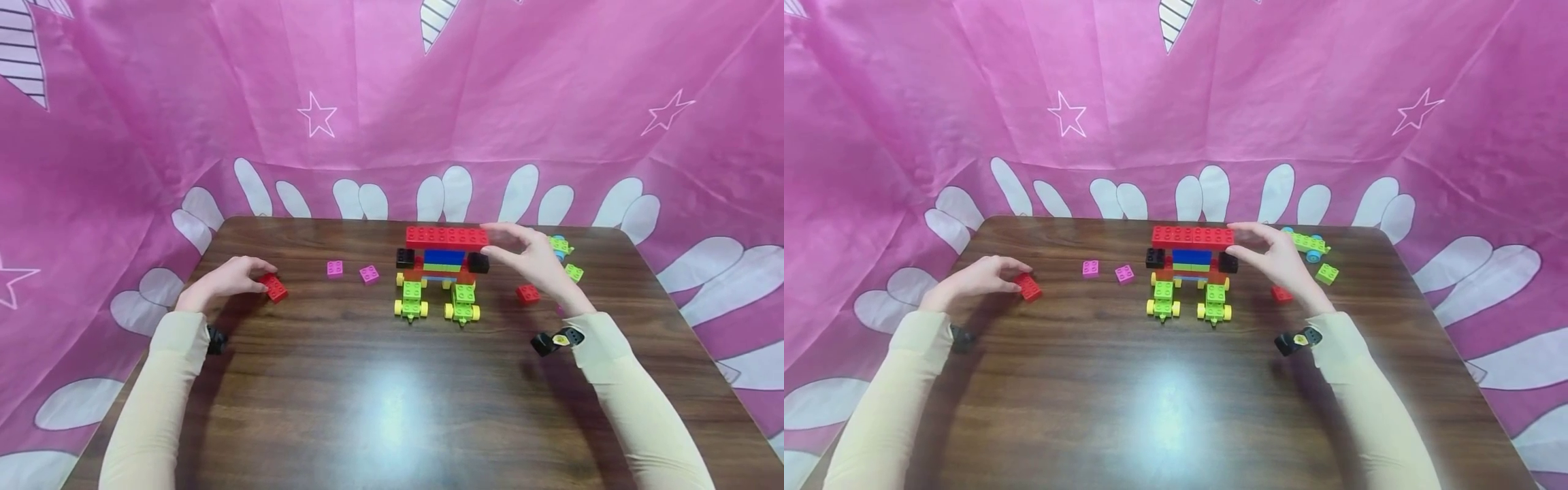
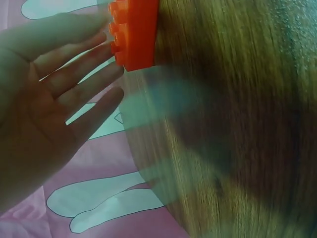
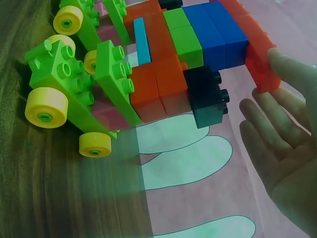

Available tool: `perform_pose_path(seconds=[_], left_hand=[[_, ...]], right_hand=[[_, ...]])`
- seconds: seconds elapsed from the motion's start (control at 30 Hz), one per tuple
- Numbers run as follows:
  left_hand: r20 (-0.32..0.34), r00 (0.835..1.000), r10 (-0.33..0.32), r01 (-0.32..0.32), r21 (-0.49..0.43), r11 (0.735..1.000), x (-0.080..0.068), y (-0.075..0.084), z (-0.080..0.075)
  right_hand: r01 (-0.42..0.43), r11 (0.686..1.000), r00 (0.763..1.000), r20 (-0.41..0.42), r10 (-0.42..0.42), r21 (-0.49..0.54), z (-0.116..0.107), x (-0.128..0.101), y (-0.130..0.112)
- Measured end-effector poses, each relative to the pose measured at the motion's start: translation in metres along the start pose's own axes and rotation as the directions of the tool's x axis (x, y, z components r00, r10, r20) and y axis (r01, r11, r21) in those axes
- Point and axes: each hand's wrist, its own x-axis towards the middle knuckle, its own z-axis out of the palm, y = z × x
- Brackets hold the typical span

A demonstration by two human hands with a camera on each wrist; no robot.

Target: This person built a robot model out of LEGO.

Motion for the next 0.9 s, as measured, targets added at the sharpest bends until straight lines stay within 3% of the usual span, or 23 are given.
perform_pose_path(seconds=[0.27, 0.5, 0.67, 0.9], left_hand=[[-0.024, 0.999, 0.026, -0.027, -0.038, 0.999, -0.0002, 0.0042, 0.0049], [-0.056, 0.998, -0.034, 0.036, 0.019, 0.999, 0.0067, 0.0044, 0.0095], [-0.045, 0.999, 0.017, -0.015, 0.047, 0.999, 0.0063, 0.0035, 0.0087], [-0.037, 0.999, 0.026, -0.023, 0.073, 0.997, 0.0042, 0.0011, 0.0093]], right_hand=[[-0.03, 1.0, 0.999, 0.016, 0.029, 0.008, -0.0011, 0.0022, 0.0022], [-0.026, 1.0, 1.0, 0.016, 0.026, 0.006, -0.0003, 0.0019, 0.0031], [-0.028, 1.0, 1.0, 0.01, 0.028, 0.0, 0.0002, 0.0017, 0.0036], [-0.03, 1.0, 1.0, 0.009, 0.03, 0.001, 0.0001, 0.002, 0.0031]])
